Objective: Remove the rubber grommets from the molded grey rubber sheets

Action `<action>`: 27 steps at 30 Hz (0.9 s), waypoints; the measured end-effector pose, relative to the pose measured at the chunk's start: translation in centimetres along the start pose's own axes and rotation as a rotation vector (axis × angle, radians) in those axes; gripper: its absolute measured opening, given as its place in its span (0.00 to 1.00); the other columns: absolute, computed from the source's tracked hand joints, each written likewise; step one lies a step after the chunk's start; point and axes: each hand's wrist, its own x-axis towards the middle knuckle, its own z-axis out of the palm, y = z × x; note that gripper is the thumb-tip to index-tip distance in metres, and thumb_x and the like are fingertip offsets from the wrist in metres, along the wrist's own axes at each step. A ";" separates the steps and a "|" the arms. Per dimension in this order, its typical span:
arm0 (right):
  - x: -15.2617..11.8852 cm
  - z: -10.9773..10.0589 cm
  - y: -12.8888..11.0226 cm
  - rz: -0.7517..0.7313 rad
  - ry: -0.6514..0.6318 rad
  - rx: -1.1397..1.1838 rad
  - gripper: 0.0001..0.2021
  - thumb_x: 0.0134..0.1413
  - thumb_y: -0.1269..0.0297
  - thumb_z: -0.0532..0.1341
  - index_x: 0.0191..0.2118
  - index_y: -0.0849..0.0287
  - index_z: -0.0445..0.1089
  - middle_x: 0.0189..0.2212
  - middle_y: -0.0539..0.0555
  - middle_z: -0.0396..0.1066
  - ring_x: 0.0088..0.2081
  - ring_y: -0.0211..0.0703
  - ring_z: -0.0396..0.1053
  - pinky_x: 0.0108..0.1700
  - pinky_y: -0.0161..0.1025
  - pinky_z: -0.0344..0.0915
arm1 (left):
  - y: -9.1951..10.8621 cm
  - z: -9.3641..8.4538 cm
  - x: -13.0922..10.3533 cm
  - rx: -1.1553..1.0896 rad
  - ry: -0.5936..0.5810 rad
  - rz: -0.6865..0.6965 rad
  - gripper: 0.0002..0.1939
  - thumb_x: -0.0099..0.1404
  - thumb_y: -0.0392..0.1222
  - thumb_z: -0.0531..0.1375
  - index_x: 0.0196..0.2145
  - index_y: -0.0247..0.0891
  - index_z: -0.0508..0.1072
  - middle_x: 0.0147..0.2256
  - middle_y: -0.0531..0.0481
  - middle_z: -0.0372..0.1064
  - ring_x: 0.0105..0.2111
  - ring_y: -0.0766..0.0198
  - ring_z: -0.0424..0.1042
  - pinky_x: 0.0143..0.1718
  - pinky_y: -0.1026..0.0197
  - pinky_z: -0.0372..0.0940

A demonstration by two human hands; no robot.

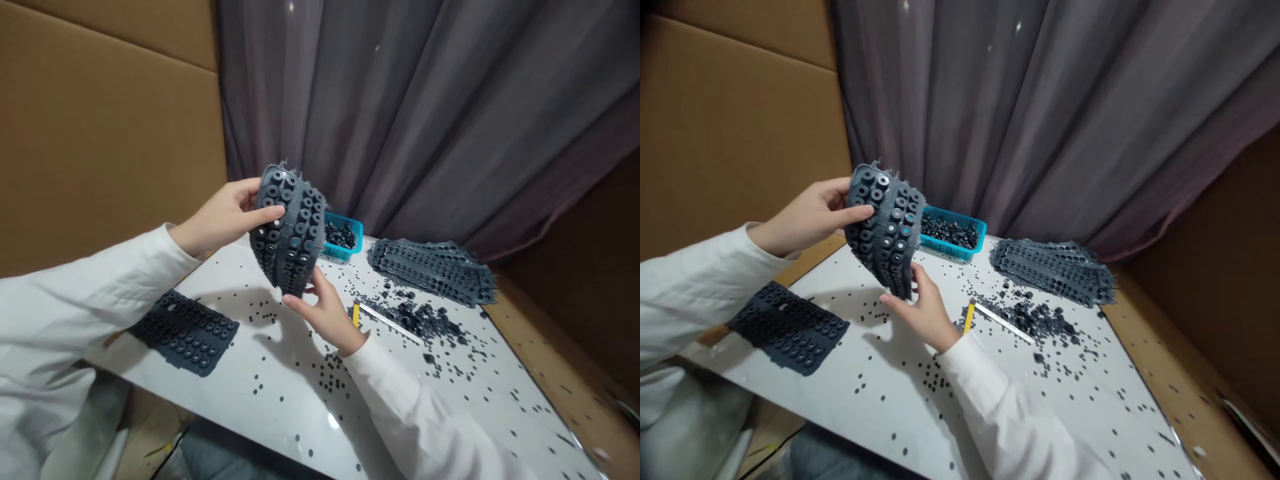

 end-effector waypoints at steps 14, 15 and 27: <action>-9.8 -1.1 3.3 0.742 -0.038 0.520 0.19 0.35 0.58 0.69 0.33 0.61 0.64 0.20 0.45 0.67 0.23 0.34 0.66 0.30 0.35 0.66 | -14.4 13.5 0.9 -0.113 -0.235 -0.436 0.15 0.55 0.44 0.60 0.36 0.30 0.68 0.35 0.37 0.71 0.36 0.53 0.71 0.36 0.50 0.66; -9.9 -1.2 3.3 0.758 -0.029 0.540 0.18 0.35 0.59 0.69 0.32 0.62 0.64 0.20 0.45 0.67 0.23 0.33 0.67 0.31 0.35 0.66 | -14.4 13.6 0.9 -0.088 -0.205 -0.423 0.18 0.54 0.43 0.61 0.39 0.30 0.66 0.40 0.35 0.69 0.41 0.51 0.69 0.40 0.48 0.64; -9.2 -1.1 2.0 0.621 0.122 0.712 0.22 0.39 0.63 0.68 0.40 0.58 0.60 0.26 0.46 0.68 0.26 0.32 0.67 0.32 0.33 0.63 | -5.3 11.0 -14.4 -0.803 -1.383 -0.900 0.25 0.54 0.64 0.55 0.33 0.38 0.71 0.24 0.48 0.69 0.17 0.65 0.66 0.19 0.62 0.59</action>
